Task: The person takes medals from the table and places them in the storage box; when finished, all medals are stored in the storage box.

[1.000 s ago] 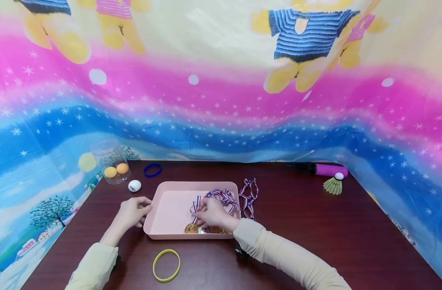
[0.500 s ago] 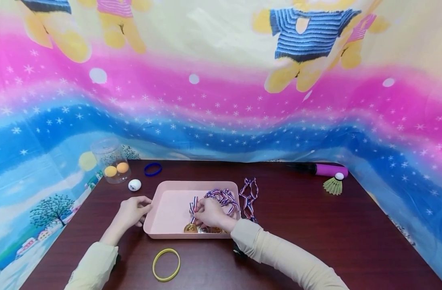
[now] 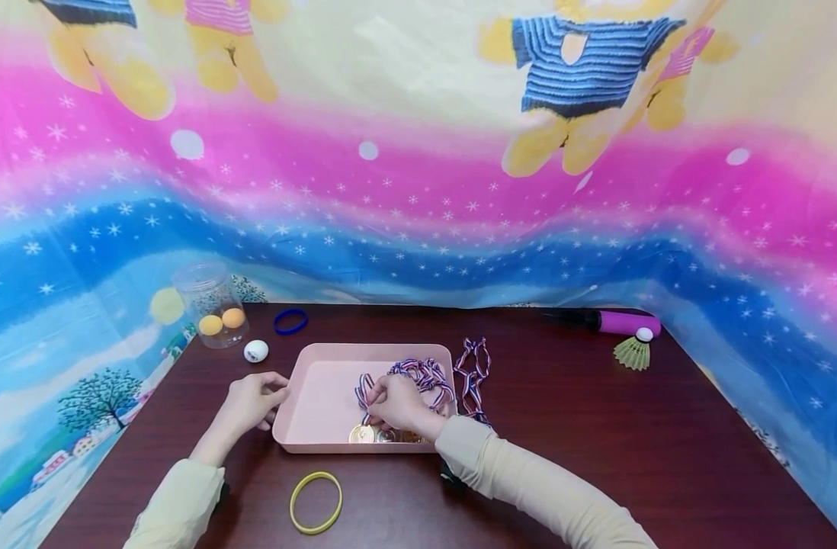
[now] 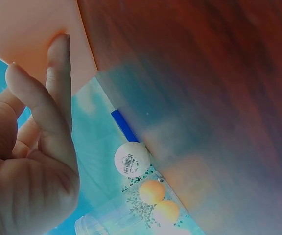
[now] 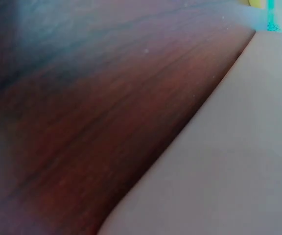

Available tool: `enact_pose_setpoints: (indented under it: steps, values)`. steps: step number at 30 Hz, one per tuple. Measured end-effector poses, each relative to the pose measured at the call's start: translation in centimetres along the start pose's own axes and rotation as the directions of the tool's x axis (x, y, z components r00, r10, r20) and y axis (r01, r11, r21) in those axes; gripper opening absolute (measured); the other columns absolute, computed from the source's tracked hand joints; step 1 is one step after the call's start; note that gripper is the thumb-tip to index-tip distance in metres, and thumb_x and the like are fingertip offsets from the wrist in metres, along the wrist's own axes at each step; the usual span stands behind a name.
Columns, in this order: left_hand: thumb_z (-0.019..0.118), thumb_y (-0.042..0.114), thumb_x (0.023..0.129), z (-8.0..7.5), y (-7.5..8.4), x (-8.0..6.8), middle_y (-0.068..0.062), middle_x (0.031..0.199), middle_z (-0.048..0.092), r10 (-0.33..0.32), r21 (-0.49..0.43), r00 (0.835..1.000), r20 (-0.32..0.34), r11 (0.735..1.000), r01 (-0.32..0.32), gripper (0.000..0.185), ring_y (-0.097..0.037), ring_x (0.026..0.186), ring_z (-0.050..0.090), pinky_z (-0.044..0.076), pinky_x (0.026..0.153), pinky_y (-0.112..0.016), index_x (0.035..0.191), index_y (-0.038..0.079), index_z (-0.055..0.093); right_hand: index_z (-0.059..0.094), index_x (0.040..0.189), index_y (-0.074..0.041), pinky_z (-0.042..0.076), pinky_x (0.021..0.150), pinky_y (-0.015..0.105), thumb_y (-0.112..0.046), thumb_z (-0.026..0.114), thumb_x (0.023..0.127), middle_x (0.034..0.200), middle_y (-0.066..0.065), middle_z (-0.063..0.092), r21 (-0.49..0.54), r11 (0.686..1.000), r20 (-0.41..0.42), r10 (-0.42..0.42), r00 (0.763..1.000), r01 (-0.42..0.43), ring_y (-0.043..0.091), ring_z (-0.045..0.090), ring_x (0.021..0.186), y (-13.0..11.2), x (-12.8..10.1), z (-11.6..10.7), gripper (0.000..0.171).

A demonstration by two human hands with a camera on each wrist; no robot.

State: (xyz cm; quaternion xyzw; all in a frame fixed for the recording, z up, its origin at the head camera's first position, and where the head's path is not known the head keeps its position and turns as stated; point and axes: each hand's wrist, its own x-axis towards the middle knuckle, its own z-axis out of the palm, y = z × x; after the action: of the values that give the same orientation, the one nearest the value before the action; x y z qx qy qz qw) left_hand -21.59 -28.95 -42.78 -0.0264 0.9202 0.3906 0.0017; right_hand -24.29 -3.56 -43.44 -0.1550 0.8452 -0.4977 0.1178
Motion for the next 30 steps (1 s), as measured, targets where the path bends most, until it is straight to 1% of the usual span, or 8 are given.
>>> enact_pose_setpoints:
  steps: [6,9,14,17,19,21,26,30]
  values:
    - [0.059,0.011,0.092,0.2,-0.1,0.2,-0.013,0.077,0.071,0.005,0.003,1.0,-0.005,1.0,-0.005,0.023,-0.015,0.052,0.064,0.054,0.044,-0.03,0.11,-0.003,0.064,0.062,0.084,0.004,0.056,0.047,0.027,0.01,0.066,0.078,0.067,0.013,0.067,0.014,1.0,0.001,0.002,1.0,-0.002,0.023,0.067,0.056,-0.1,-0.3,-0.5,0.01]
    - [0.059,0.012,0.092,0.2,-0.2,0.3,-0.013,0.077,0.071,0.004,0.01,1.0,-0.002,1.0,-0.004,0.024,-0.015,0.052,0.064,0.055,0.044,-0.03,0.11,-0.003,0.064,0.062,0.084,0.004,0.057,0.047,0.029,0.009,0.066,0.078,0.067,0.014,0.068,-0.007,1.0,0.01,-0.009,1.0,0.009,0.026,0.068,0.056,-0.2,-0.5,-0.9,0.009]
    - [0.059,0.012,0.092,0.2,-0.3,0.3,-0.012,0.077,0.071,0.005,0.011,1.0,0.002,1.0,-0.005,0.024,-0.016,0.053,0.065,0.055,0.044,-0.03,0.11,-0.002,0.064,0.064,0.084,0.002,0.056,0.048,0.028,0.005,0.068,0.08,0.07,0.013,0.07,-0.09,0.995,0.013,-0.043,0.999,0.044,0.029,0.069,0.056,-0.7,-0.9,-2.2,0.007]
    - [0.059,0.012,0.092,0.1,-0.5,0.4,-0.011,0.077,0.071,0.012,0.0,1.0,0.004,1.0,-0.012,0.024,-0.015,0.052,0.064,0.055,0.045,-0.03,0.11,-0.002,0.064,0.066,0.083,0.0,0.055,0.059,0.022,0.0,0.07,0.081,0.072,0.009,0.071,-0.181,0.98,0.0,-0.082,0.997,0.081,0.019,0.068,0.057,-1.1,-1.1,-3.6,0.005]
    - [0.059,0.012,0.092,0.0,-0.6,0.4,-0.01,0.076,0.071,0.019,-0.009,1.0,0.005,1.0,-0.019,0.024,-0.014,0.052,0.064,0.055,0.045,-0.03,0.109,-0.002,0.064,0.066,0.083,0.0,0.056,0.062,0.023,0.0,0.071,0.08,0.073,0.009,0.071,-0.206,0.973,0.003,-0.107,0.994,0.106,0.015,0.067,0.059,-1.5,-1.3,-4.7,0.005]
    - [0.059,0.012,0.091,0.0,-0.5,0.4,-0.009,0.074,0.07,0.022,-0.014,1.0,0.0,1.0,-0.022,0.023,-0.014,0.051,0.064,0.055,0.044,-0.03,0.108,-0.002,0.064,0.067,0.083,0.0,0.056,0.06,0.024,-0.001,0.072,0.079,0.074,0.009,0.071,-0.229,0.965,-0.004,-0.129,0.992,0.125,0.014,0.066,0.06,-1.8,-1.4,-5.9,0.006]
    - [0.059,0.012,0.092,0.1,-0.5,0.4,-0.01,0.075,0.071,0.009,-0.008,1.0,-0.001,1.0,-0.009,0.023,-0.015,0.052,0.065,0.055,0.044,-0.03,0.109,-0.002,0.064,0.066,0.085,-0.001,0.058,0.054,0.029,-0.001,0.073,0.079,0.077,0.009,0.07,-0.225,0.969,-0.029,-0.112,0.993,0.103,0.021,0.068,0.062,-2.4,-2.0,-9.3,0.009]
    - [0.059,0.012,0.092,0.2,-0.5,0.3,-0.012,0.077,0.071,-0.001,0.002,1.0,0.002,1.0,0.001,0.024,-0.017,0.053,0.065,0.055,0.044,-0.03,0.111,-0.002,0.064,0.064,0.087,0.0,0.059,0.055,0.034,-0.004,0.073,0.08,0.078,0.011,0.069,-0.165,0.986,-0.06,-0.052,0.997,0.041,0.023,0.07,0.063,-2.1,-2.7,-11.9,0.011]
